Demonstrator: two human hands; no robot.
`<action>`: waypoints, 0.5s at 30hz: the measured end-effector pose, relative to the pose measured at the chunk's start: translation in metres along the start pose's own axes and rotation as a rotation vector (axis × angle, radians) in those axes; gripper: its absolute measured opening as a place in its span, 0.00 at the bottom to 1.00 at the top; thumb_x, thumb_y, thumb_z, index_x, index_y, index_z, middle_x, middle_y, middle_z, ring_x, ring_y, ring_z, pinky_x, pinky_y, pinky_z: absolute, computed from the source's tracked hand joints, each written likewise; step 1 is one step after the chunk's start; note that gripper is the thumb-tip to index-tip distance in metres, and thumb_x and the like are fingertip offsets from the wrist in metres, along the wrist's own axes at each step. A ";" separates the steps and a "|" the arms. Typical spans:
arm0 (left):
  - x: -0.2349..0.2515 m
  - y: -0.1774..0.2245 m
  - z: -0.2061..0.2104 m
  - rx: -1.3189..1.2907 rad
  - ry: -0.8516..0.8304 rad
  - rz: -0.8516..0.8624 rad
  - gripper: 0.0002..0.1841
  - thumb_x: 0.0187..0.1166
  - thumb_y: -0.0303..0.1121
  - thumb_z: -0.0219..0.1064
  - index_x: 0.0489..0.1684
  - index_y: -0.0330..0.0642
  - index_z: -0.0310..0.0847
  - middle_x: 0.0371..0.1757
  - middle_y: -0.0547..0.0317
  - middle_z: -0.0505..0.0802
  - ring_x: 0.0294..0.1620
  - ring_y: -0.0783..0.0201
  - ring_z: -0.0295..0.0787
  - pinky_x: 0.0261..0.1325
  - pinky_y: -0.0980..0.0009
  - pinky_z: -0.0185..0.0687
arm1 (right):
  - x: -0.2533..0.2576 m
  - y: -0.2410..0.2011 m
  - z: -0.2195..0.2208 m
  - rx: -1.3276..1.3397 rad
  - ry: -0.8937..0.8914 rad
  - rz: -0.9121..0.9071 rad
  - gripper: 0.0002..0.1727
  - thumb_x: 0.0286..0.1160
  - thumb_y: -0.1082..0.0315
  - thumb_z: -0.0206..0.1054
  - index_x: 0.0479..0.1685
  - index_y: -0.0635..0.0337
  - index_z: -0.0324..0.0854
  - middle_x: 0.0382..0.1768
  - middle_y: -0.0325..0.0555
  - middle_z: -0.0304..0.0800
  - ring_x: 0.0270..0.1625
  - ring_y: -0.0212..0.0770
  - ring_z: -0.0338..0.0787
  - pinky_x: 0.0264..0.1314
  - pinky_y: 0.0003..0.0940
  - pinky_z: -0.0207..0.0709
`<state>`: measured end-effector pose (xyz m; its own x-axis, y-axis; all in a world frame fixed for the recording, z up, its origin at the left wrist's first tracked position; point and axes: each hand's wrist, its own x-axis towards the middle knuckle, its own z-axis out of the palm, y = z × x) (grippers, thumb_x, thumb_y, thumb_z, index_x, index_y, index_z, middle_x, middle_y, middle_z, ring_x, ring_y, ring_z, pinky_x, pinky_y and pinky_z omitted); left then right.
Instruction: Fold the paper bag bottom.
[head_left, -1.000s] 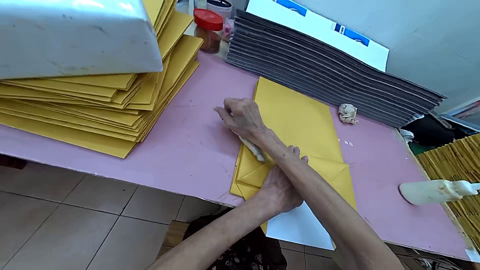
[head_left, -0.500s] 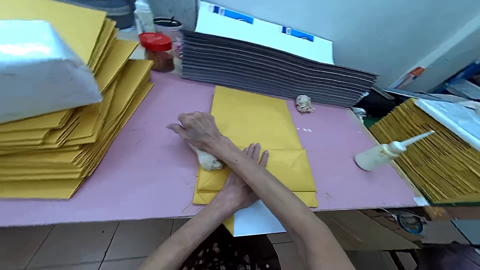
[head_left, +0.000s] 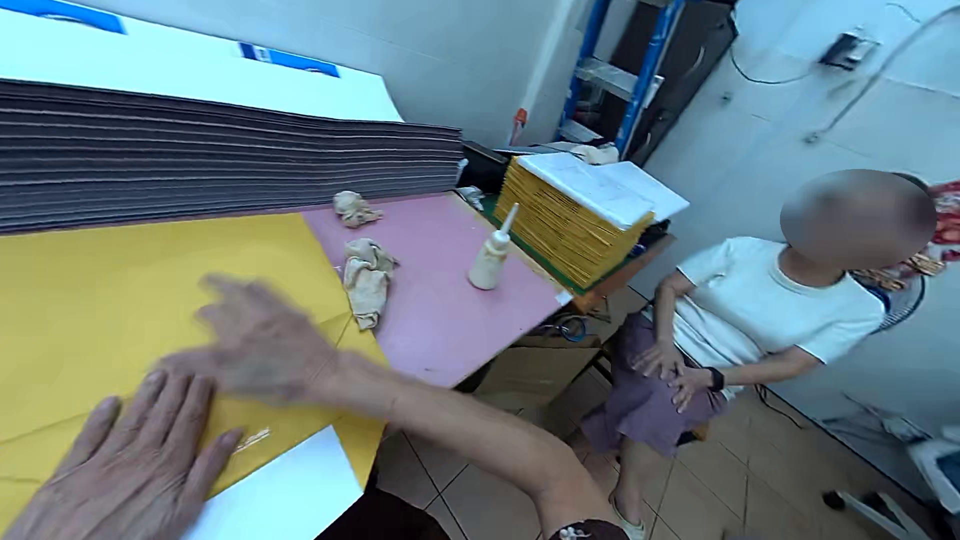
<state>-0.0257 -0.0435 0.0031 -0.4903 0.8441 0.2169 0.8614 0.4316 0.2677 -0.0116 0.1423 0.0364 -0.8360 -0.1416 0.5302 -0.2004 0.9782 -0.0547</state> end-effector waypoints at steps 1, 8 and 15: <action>-0.002 -0.006 0.004 0.004 0.025 0.024 0.41 0.90 0.55 0.38 0.83 0.20 0.60 0.84 0.17 0.65 0.88 0.22 0.54 0.88 0.30 0.39 | -0.008 -0.023 0.015 0.215 -0.002 0.011 0.20 0.81 0.59 0.67 0.60 0.67 0.88 0.76 0.61 0.80 0.79 0.53 0.80 0.82 0.41 0.70; -0.006 -0.023 0.015 0.026 0.054 -0.052 0.35 0.91 0.44 0.42 0.85 0.17 0.54 0.87 0.20 0.61 0.91 0.28 0.51 0.91 0.40 0.42 | -0.031 -0.042 0.037 0.448 -0.140 0.065 0.39 0.84 0.46 0.61 0.85 0.68 0.68 0.85 0.71 0.65 0.89 0.62 0.64 0.95 0.47 0.43; -0.004 -0.032 0.017 -0.054 0.003 -0.096 0.39 0.92 0.51 0.36 0.88 0.20 0.50 0.88 0.18 0.57 0.91 0.27 0.50 0.90 0.40 0.49 | -0.044 -0.021 0.014 0.347 -0.252 0.088 0.42 0.85 0.42 0.58 0.88 0.65 0.62 0.88 0.68 0.60 0.91 0.59 0.61 0.95 0.46 0.44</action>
<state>-0.0486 -0.0554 -0.0228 -0.5704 0.7990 0.1902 0.8022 0.4924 0.3376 0.0218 0.1262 0.0027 -0.9475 -0.1345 0.2901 -0.2464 0.8852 -0.3945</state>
